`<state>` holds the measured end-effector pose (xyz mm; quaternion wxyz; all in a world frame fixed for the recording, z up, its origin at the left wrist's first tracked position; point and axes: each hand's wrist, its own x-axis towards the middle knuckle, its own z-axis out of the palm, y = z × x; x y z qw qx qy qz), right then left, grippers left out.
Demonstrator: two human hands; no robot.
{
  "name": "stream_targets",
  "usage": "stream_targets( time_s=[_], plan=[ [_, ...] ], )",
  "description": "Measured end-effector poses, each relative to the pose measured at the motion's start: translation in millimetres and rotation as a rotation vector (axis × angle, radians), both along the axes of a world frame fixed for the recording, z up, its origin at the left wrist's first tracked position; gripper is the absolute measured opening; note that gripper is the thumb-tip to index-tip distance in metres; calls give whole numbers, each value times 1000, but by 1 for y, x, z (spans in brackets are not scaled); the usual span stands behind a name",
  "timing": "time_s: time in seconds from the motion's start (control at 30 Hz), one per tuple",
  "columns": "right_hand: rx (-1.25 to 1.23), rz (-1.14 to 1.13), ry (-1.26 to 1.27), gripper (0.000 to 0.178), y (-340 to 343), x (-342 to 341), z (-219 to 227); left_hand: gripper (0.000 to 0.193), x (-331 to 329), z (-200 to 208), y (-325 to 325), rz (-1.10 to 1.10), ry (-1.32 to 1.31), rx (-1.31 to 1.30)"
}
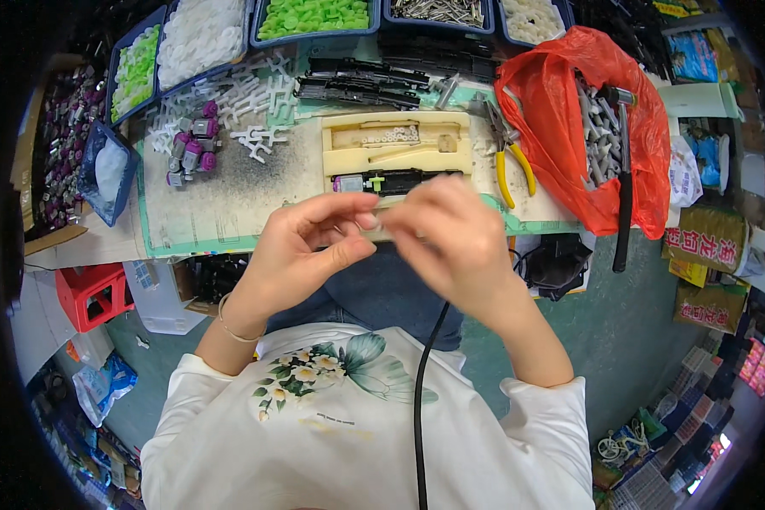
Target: Assembling small plastic toy components and electronic parts at a factory workstation using hands and specialized tools.
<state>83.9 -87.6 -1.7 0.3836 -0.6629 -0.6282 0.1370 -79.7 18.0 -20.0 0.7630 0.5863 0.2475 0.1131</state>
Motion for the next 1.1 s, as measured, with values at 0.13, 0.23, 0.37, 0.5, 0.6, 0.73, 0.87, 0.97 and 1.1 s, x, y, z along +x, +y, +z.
stream_targets(
  time_s=[0.13, 0.23, 0.37, 0.5, 0.6, 0.73, 0.87, 0.97, 1.1],
  plan=[
    [0, -68, -148, 13, 8, 14, -31, 27, 3, -2, -6, 48, 34, 514],
    [7, -67, -175, 13, 11, 12, -34, 32, 5, -21, -18, 109, 12, 974],
    [-9, -42, -218, 13, 11, 14, -35, 40, 10, -35, -30, 82, 67, 1330],
    [6, -32, -219, 15, 10, 14, -34, 43, 12, -39, -40, 58, 211, 1515],
    [-6, -21, -242, 16, 10, 15, -31, 45, 16, -43, -45, 61, 267, 1590],
    [-31, -5, -307, 18, 9, 14, -26, 47, 21, -46, -45, 93, 273, 1619],
    [-57, 53, -301, 22, 8, 19, -23, 44, 10, -49, -36, 161, 90, 1529],
    [-46, 31, -244, 23, 13, 32, -7, 43, -1, -38, -23, 201, 66, 1495],
    [39, -87, -322, 20, 45, 66, 8, 35, -1, -31, -8, 194, 117, 1509]
  ],
)
